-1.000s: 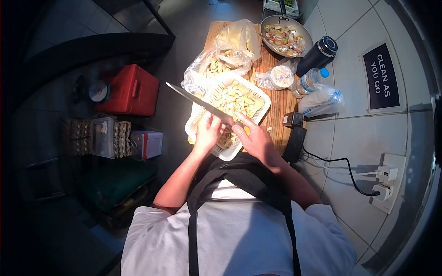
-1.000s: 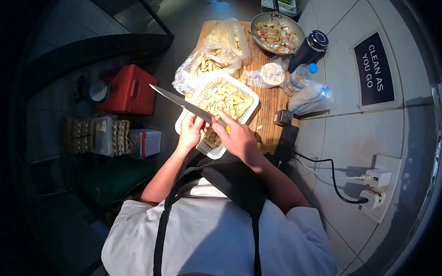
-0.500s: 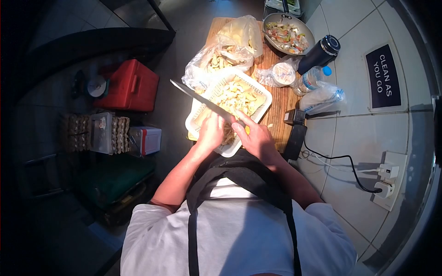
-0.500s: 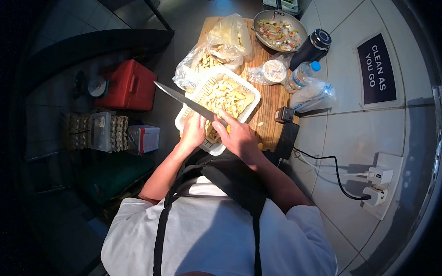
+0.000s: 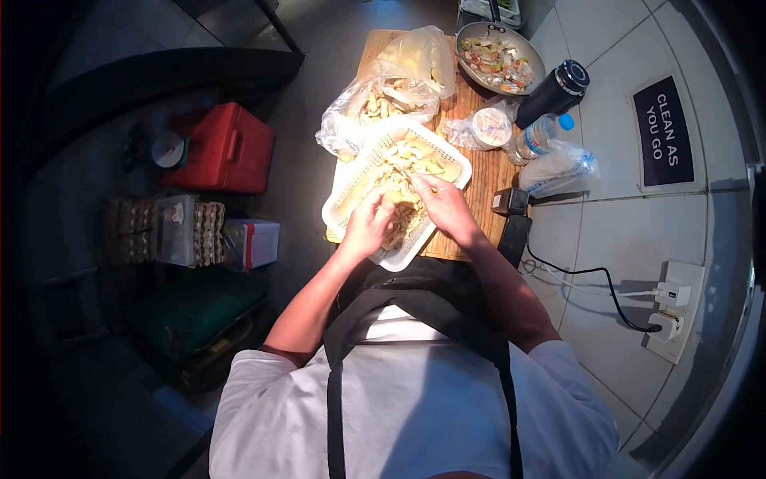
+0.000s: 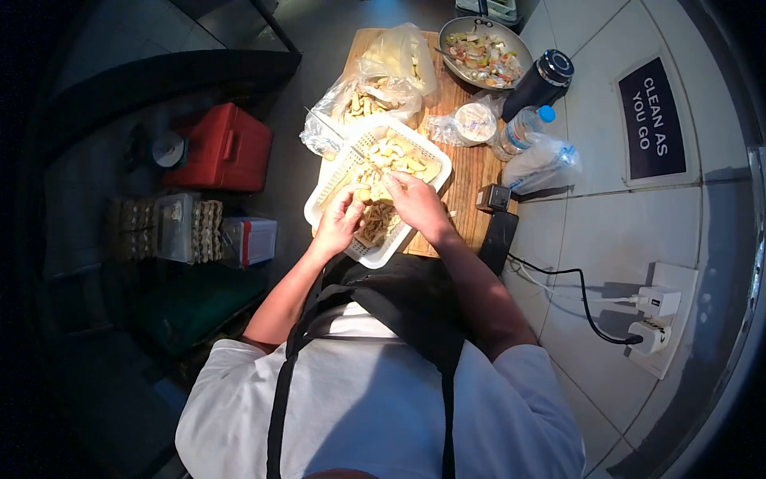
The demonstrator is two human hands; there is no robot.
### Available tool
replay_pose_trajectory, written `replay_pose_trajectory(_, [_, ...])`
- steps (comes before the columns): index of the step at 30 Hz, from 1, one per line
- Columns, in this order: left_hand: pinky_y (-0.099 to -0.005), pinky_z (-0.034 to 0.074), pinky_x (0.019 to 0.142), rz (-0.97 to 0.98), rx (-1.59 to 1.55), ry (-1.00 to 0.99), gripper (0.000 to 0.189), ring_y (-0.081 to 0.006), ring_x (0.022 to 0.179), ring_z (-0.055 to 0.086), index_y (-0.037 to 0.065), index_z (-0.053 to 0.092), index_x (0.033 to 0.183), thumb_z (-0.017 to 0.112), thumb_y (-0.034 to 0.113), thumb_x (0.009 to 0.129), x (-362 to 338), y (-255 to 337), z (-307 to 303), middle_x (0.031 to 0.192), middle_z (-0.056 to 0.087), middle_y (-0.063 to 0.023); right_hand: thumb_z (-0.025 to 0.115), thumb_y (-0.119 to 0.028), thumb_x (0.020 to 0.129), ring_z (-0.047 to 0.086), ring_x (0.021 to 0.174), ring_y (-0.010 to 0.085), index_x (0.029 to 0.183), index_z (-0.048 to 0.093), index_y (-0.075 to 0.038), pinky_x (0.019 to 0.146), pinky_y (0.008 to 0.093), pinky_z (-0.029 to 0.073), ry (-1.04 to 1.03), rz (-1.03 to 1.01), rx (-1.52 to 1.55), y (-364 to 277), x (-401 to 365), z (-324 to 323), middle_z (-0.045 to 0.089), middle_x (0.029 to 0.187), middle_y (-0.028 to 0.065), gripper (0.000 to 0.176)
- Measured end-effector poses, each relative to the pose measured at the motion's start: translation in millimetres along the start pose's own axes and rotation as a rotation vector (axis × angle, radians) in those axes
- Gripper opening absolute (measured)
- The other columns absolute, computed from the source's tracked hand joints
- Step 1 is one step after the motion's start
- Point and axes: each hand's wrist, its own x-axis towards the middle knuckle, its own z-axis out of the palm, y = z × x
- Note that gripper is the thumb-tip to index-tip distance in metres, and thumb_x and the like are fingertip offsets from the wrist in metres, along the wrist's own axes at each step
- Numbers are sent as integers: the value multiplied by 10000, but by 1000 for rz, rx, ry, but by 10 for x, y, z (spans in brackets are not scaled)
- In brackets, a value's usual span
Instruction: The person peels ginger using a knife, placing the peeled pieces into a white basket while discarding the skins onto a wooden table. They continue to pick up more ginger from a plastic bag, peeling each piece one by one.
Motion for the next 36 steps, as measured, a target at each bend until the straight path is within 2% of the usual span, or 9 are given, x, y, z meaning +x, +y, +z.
replay_pose_trajectory(5, [-211,413,578,-6,-276,44,354,-56,646,481,52,509,1343,578,109,1001,35,128,-34,878,546,27,562,-317,1012,693,898,207,1261,633,-9,808,355,528,-98,232,-70,98,-49,4,738,976,180,402])
replay_pose_trajectory(6, [-246,442,652,-59,-257,201,321,-91,683,512,-27,555,1286,501,50,979,53,140,6,900,579,-19,566,-322,1002,697,982,256,1266,622,-7,864,372,523,-64,258,-45,37,-65,8,720,1044,215,414])
replay_pose_trajectory(8, [-237,461,645,-82,-324,191,252,-100,700,546,7,564,1248,544,112,1020,77,47,-52,924,598,-25,591,-320,983,629,1171,387,1346,560,-41,981,414,487,69,124,-221,-68,-144,40,659,1187,272,458])
replay_pose_trajectory(11, [-235,490,645,-195,-815,195,262,-120,718,564,69,582,1195,585,271,1028,55,-79,-56,916,594,-13,625,-397,971,678,987,414,1141,576,-63,842,445,520,103,87,-208,46,-174,48,682,1009,257,378])
replay_pose_trajectory(14, [-269,500,646,-252,-906,136,232,-141,714,554,65,585,1189,605,211,1010,36,-240,-151,922,611,-33,629,-419,970,689,870,414,1021,563,-73,760,455,520,52,122,-221,-73,-256,11,680,871,228,355])
replay_pose_trajectory(17, [-285,505,644,-294,-937,171,213,-156,709,555,59,605,1170,632,157,982,45,-307,-191,940,632,-54,623,-416,974,697,843,401,1069,611,-92,750,449,530,0,163,-222,39,-275,28,690,839,216,338])
replay_pose_trajectory(23, [-313,535,688,-269,-991,199,259,-182,788,606,33,576,1214,628,131,979,77,-340,-287,1019,652,-86,594,-437,981,693,998,386,1306,625,-114,871,422,535,-15,184,-253,65,-323,31,703,1073,248,459])
replay_pose_trajectory(30, [-383,580,861,-235,-890,237,352,-224,948,637,16,496,1371,500,158,1049,86,-21,-177,1138,638,-121,569,-421,995,667,1084,387,1319,612,-65,933,407,515,-9,203,-201,-85,-351,2,685,1149,255,483])
replay_pose_trajectory(36, [-347,566,794,-215,-898,156,395,-214,896,625,30,448,1425,478,176,1059,122,-181,-205,1122,625,-114,555,-397,1009,684,1061,358,1240,663,-37,914,393,520,-13,156,-167,24,-365,36,706,1099,238,441])
